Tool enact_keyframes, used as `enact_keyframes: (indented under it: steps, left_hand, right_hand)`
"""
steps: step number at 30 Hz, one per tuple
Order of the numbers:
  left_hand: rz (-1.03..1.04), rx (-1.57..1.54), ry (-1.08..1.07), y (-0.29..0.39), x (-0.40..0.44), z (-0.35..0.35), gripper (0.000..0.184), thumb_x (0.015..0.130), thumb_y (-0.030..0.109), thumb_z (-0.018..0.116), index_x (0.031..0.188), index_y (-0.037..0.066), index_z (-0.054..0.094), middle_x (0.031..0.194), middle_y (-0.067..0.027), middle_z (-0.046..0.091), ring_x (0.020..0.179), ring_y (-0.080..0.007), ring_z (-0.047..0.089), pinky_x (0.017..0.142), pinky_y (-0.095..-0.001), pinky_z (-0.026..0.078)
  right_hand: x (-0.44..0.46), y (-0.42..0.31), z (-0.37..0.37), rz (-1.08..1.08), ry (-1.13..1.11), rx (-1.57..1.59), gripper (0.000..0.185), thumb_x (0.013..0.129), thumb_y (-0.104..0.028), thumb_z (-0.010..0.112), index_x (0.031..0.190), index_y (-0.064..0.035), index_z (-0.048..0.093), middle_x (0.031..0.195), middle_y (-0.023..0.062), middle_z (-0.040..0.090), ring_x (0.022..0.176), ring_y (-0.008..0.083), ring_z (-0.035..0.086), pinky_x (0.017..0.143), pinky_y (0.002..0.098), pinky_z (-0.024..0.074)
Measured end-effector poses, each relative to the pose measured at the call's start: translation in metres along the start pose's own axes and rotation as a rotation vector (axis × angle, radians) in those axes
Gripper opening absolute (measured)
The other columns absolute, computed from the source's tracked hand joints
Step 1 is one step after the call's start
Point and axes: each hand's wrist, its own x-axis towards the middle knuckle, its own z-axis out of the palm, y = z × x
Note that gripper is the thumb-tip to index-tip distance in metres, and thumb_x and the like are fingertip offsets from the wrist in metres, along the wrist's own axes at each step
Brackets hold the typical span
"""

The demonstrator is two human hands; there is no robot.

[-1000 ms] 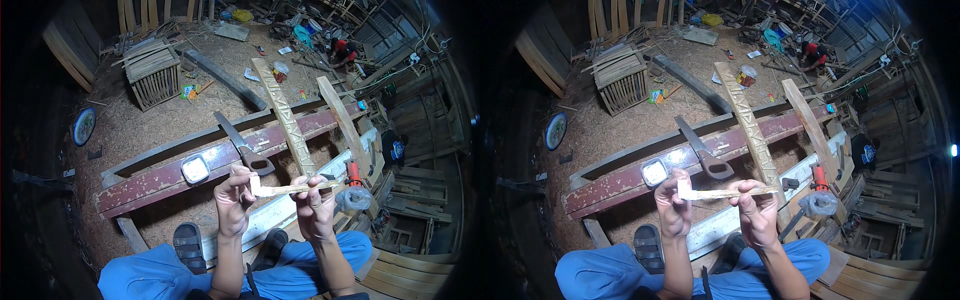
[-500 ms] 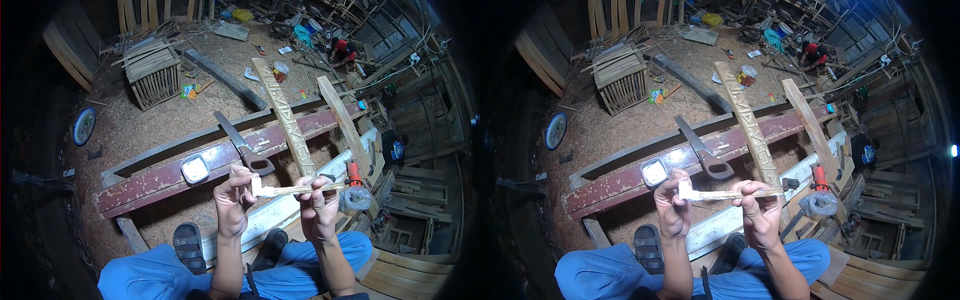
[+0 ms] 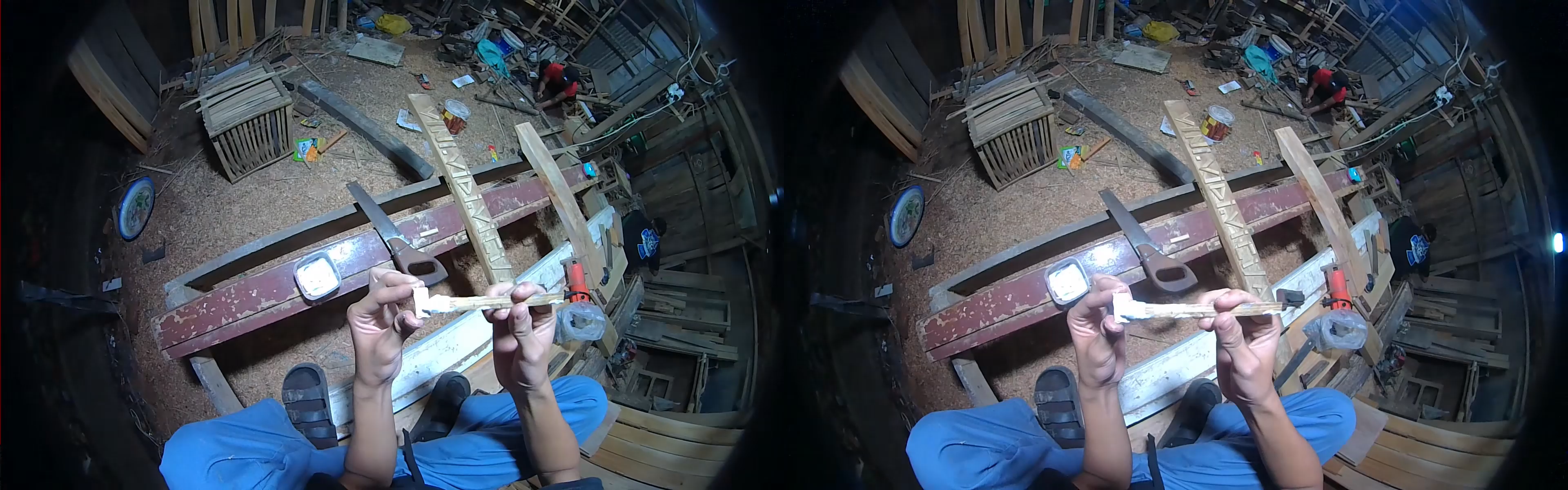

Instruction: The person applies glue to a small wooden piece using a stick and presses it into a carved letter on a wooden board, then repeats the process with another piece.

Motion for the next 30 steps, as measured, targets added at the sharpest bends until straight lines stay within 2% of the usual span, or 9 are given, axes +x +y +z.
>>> enact_keyframes:
  steps: [3,5,7,10,13,19,22,28,30]
  left_hand:
    - [0.019,0.06,-0.015,-0.001,0.0,-0.003,0.036,0.081,0.024,0.089,0.111,0.006,0.076,0.113,-0.0086,0.068,0.107,-0.0169,0.056,0.098,-0.032,0.045]
    - [0.011,0.07,-0.01,0.0,0.0,0.0,0.037,0.08,0.023,0.089,0.11,0.006,0.077,0.113,-0.0084,0.068,0.108,-0.0171,0.056,0.098,-0.0322,0.045]
    - [0.009,0.083,-0.001,0.003,0.001,0.003,0.037,0.08,0.022,0.089,0.11,0.005,0.077,0.113,-0.0082,0.068,0.108,-0.0173,0.056,0.099,-0.0324,0.045]
    - [0.001,0.148,0.003,0.006,0.001,0.002,0.038,0.079,0.022,0.089,0.109,0.003,0.077,0.111,-0.0082,0.07,0.109,-0.0185,0.055,0.099,-0.0334,0.044]
    - [0.046,0.237,-0.016,0.006,0.002,0.001,0.039,0.077,0.023,0.09,0.107,0.002,0.077,0.108,-0.0085,0.071,0.108,-0.0197,0.055,0.098,-0.0345,0.043]
    - [0.055,0.285,-0.014,0.006,0.003,0.0,0.04,0.076,0.027,0.09,0.105,0.003,0.078,0.105,-0.0078,0.073,0.106,-0.0197,0.054,0.097,-0.0353,0.042]
    - [0.058,0.297,-0.007,0.008,0.004,0.002,0.039,0.076,0.027,0.09,0.104,0.003,0.078,0.104,-0.0073,0.073,0.105,-0.0196,0.053,0.097,-0.0353,0.042]
    - [0.077,0.307,-0.047,0.008,0.004,0.0,0.037,0.078,0.028,0.089,0.104,0.003,0.078,0.104,-0.0073,0.073,0.105,-0.0196,0.053,0.096,-0.0348,0.042]
    - [0.03,0.323,-0.047,0.01,0.003,0.0,0.042,0.08,0.039,0.088,0.105,0.007,0.079,0.105,-0.0047,0.07,0.109,-0.018,0.052,0.099,-0.0357,0.042]
  right_hand:
    - [0.001,-0.001,0.002,-0.028,-0.084,-0.031,0.021,0.096,-0.007,0.073,0.113,0.0008,0.065,0.107,0.0154,0.067,0.089,0.0156,0.065,0.085,0.0281,0.0537]
    - [0.0,0.0,0.001,-0.061,0.037,-0.048,0.021,0.095,-0.007,0.073,0.113,0.0009,0.066,0.107,0.0181,0.067,0.088,0.0166,0.065,0.084,0.028,0.0532]
    - [0.002,-0.005,0.005,-0.088,0.051,-0.047,0.021,0.095,-0.007,0.074,0.113,0.0014,0.066,0.105,0.0197,0.067,0.087,0.0173,0.065,0.084,0.0285,0.053]
    - [0.001,-0.011,0.005,-0.152,-0.112,-0.183,0.022,0.094,-0.008,0.075,0.111,0.0027,0.066,0.104,0.0199,0.067,0.085,0.0173,0.065,0.08,0.03,0.0539]
    - [0.0,-0.01,0.007,-0.145,-0.028,-0.178,0.021,0.094,-0.008,0.075,0.109,0.003,0.066,0.105,0.0202,0.067,0.085,0.0166,0.065,0.08,0.0298,0.0542]
    - [0.0,-0.012,0.006,-0.159,-0.118,-0.167,0.019,0.094,-0.005,0.074,0.11,0.0024,0.066,0.104,0.0192,0.067,0.086,0.0167,0.065,0.081,0.0298,0.0545]
    - [0.0,-0.008,0.007,-0.161,-0.023,-0.141,0.019,0.094,-0.004,0.073,0.111,0.0024,0.066,0.102,0.0184,0.067,0.086,0.0175,0.065,0.081,0.0296,0.0534]
    - [0.001,-0.006,0.007,-0.151,-0.024,-0.136,0.019,0.094,-0.004,0.074,0.111,0.0019,0.066,0.103,0.0178,0.067,0.087,0.0177,0.065,0.083,0.03,0.0528]
    - [0.001,-0.004,0.007,-0.153,0.026,-0.148,0.02,0.094,-0.006,0.074,0.112,0.0014,0.067,0.103,0.0176,0.067,0.087,0.0175,0.065,0.083,0.0298,0.0525]
